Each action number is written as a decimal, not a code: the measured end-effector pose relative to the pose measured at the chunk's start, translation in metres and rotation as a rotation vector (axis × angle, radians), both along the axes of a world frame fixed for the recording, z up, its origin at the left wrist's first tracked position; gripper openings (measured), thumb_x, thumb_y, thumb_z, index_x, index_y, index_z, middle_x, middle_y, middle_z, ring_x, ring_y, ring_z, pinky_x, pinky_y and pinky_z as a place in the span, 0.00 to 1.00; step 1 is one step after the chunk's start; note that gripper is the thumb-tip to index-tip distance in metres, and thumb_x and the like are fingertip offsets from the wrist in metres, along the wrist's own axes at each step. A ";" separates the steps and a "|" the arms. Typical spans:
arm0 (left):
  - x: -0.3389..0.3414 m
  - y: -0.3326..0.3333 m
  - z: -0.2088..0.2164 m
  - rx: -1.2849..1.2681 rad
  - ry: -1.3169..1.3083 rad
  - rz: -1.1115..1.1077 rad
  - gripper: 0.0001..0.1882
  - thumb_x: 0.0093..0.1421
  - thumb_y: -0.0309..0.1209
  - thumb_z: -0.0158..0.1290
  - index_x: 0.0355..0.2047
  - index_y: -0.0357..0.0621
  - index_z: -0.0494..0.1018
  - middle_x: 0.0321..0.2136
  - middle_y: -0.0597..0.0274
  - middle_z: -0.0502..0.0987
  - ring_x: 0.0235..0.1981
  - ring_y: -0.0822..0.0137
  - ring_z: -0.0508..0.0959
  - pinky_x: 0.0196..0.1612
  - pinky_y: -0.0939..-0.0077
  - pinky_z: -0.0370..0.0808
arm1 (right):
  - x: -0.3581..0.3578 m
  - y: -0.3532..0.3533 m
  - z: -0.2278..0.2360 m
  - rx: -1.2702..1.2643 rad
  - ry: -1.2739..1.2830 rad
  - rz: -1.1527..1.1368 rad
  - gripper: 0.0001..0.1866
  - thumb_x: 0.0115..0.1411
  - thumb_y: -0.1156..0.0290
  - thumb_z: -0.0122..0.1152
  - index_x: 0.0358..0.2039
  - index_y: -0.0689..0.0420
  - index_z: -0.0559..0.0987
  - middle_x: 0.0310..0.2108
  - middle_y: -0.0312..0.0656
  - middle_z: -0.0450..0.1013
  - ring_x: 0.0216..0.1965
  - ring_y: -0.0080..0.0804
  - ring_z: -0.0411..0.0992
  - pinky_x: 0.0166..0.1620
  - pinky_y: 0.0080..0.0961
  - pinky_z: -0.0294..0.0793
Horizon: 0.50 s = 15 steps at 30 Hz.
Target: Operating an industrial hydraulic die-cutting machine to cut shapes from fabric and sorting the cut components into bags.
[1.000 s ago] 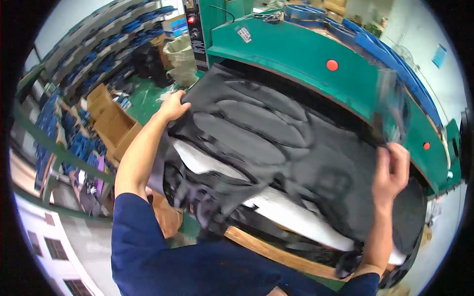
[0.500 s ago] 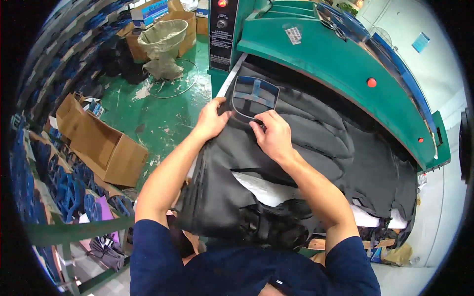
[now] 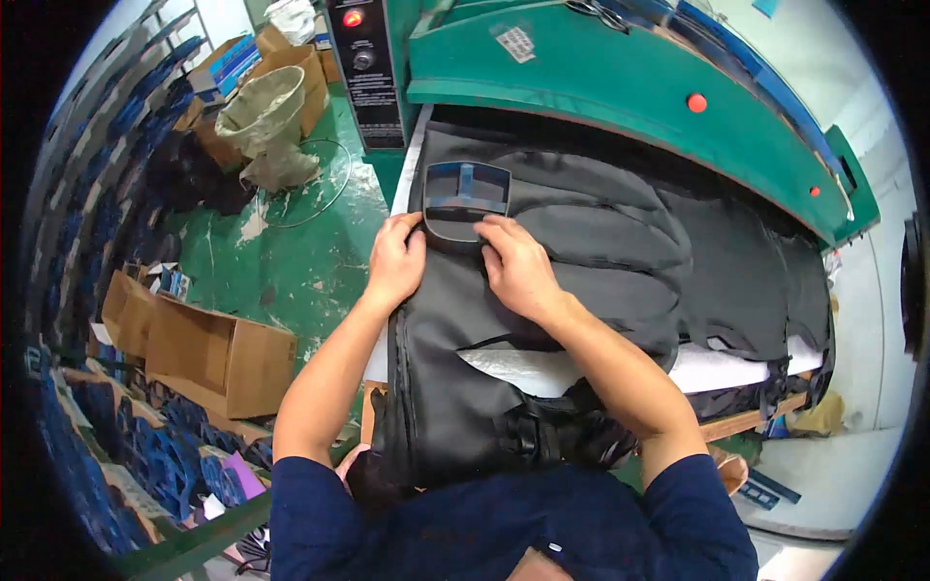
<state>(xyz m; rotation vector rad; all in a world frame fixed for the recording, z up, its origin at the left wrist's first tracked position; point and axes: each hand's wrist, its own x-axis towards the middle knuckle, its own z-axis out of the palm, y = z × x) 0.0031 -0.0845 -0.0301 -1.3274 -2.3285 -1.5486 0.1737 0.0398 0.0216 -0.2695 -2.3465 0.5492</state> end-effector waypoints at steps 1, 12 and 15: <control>-0.004 0.001 0.001 -0.020 -0.094 -0.002 0.15 0.60 0.30 0.48 0.43 0.34 0.75 0.42 0.46 0.76 0.46 0.51 0.75 0.53 0.66 0.69 | 0.006 0.007 0.001 -0.027 -0.022 0.013 0.19 0.53 0.81 0.56 0.48 0.60 0.74 0.50 0.56 0.70 0.48 0.49 0.72 0.52 0.34 0.73; 0.008 0.026 0.043 -0.351 -0.086 0.310 0.19 0.54 0.43 0.51 0.28 0.37 0.75 0.32 0.46 0.76 0.37 0.47 0.77 0.44 0.56 0.72 | 0.144 0.068 0.033 -0.576 0.109 -0.322 0.18 0.60 0.77 0.58 0.52 0.60 0.74 0.34 0.34 0.73 0.33 0.17 0.67 0.38 0.17 0.70; 0.015 0.029 0.049 -0.387 -0.054 0.299 0.16 0.54 0.40 0.49 0.28 0.37 0.72 0.32 0.45 0.76 0.37 0.45 0.76 0.43 0.53 0.71 | 0.180 0.068 0.033 -0.605 0.074 -0.408 0.17 0.59 0.77 0.58 0.50 0.60 0.75 0.31 0.33 0.73 0.33 0.17 0.68 0.39 0.17 0.70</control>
